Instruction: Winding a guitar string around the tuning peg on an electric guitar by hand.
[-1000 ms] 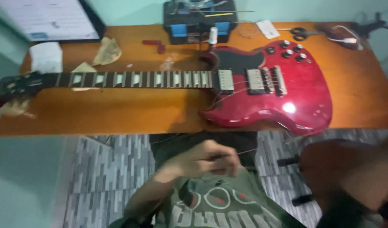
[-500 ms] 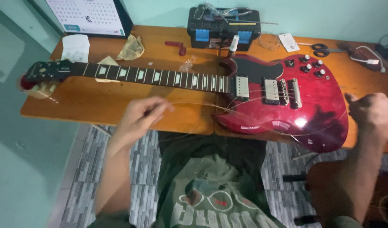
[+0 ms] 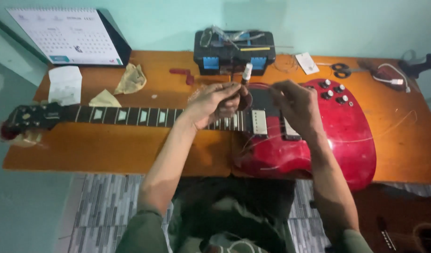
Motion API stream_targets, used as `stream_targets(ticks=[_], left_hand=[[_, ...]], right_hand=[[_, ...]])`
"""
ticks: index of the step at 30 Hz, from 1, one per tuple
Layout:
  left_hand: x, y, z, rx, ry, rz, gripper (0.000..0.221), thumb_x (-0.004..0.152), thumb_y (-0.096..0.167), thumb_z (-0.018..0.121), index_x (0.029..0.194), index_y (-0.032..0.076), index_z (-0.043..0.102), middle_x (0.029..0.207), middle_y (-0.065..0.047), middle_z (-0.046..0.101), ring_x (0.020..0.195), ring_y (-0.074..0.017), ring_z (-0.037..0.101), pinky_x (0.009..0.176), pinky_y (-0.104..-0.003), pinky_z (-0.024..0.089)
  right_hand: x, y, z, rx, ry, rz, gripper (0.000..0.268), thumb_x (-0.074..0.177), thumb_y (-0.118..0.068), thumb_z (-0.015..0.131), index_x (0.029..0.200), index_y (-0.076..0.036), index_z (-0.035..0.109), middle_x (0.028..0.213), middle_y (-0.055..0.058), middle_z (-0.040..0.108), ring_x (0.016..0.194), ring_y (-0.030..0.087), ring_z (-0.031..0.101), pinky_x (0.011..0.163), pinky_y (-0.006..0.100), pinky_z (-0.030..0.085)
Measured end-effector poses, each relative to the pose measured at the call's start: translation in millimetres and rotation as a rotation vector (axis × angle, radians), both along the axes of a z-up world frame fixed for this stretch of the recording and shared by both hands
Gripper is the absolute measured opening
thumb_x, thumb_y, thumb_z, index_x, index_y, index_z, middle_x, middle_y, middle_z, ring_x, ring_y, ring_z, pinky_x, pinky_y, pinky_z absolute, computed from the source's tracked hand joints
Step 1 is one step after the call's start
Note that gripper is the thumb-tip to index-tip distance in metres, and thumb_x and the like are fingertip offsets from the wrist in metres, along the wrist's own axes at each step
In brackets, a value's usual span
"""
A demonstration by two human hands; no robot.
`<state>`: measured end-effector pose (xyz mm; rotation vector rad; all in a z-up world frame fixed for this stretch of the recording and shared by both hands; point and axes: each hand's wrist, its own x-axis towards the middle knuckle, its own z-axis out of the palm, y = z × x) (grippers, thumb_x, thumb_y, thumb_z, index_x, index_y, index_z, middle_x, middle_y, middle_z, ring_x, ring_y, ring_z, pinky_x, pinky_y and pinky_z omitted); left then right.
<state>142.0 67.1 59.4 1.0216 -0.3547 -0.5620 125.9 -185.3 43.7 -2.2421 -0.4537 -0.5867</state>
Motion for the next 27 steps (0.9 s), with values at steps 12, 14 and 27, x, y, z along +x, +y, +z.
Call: stream_targets(ticks=[12, 14, 27], left_hand=[[13, 30, -34, -0.456, 0.337, 0.218, 0.016, 0.099, 0.017, 0.069, 0.11, 0.005, 0.069, 0.097, -0.009, 0.074, 0.082, -0.0211, 0.073, 0.069, -0.027, 0.063], [8, 28, -39, -0.384, 0.159, 0.291, 0.023, 0.106, 0.023, 0.056, 0.122, 0.01, 0.066, 0.112, -0.017, 0.077, 0.1, -0.0266, 0.077, 0.076, -0.031, 0.067], [-70, -36, 27, 0.455, -0.249, 0.035, 0.032, 0.109, 0.025, 0.047, 0.094, 0.004, 0.065, 0.064, -0.002, 0.054, 0.046, -0.0098, 0.047, 0.042, -0.021, 0.036]], right_hand=[[-39, -69, -6, -0.118, -0.253, -0.079, 0.018, 0.108, 0.004, 0.074, 0.122, -0.005, 0.079, 0.095, 0.017, 0.071, 0.081, 0.034, 0.07, 0.066, 0.044, 0.058], [-53, -69, 0, -0.454, -0.371, -0.128, 0.014, 0.106, 0.004, 0.072, 0.108, -0.008, 0.08, 0.102, 0.015, 0.072, 0.069, 0.034, 0.067, 0.062, 0.046, 0.057], [-73, 4, 62, -0.431, -0.566, 0.372, 0.01, 0.104, 0.0, 0.079, 0.113, 0.001, 0.076, 0.107, 0.016, 0.068, 0.077, 0.023, 0.073, 0.055, 0.031, 0.059]])
